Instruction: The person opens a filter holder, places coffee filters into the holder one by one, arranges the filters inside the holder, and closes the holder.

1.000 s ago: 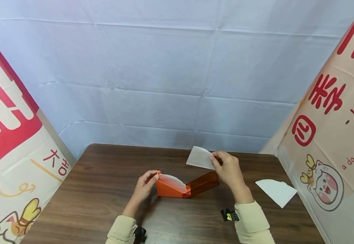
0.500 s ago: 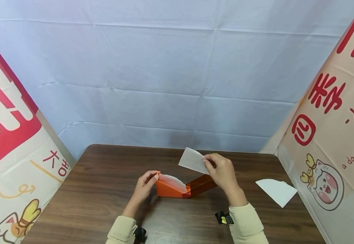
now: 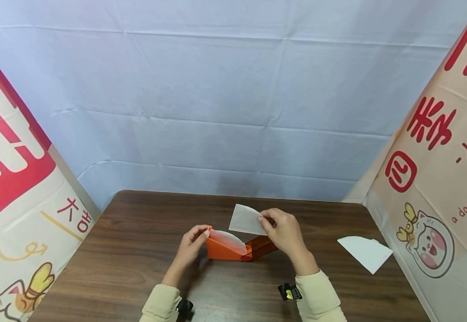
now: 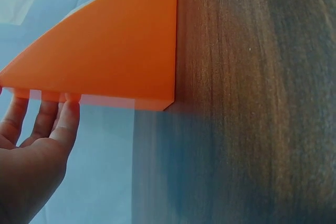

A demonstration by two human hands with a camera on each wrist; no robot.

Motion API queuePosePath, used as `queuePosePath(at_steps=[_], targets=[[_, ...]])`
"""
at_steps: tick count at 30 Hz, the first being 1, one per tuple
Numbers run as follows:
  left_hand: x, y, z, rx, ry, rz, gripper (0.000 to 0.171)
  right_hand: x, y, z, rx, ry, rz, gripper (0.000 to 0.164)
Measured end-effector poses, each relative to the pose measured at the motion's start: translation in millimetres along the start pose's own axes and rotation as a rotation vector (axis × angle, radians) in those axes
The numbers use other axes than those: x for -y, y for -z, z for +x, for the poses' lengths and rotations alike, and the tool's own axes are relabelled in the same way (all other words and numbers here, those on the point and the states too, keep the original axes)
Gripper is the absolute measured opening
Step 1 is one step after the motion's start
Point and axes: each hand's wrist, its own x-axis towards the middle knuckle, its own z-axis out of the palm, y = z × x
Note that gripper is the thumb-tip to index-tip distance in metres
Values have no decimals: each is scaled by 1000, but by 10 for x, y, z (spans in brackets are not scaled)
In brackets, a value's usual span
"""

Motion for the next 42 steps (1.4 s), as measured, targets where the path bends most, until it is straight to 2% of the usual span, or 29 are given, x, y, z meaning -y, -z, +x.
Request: queuePosePath(at_steps=[7,14,23,42], targets=[[8,4,0,5,0,-7,22,18,-68,-33,56,-52,-33,13],[7,1,12,-5,-8,-16,20,11,-133,-61,80,-53,-81,11],[-3,-2,4,2,-5,-23,21,1,-214,-87,54,-42,-148,12],[-7,2,-5,13,-3,-29,21,-19,-340,-120,37,-13,-140,14]])
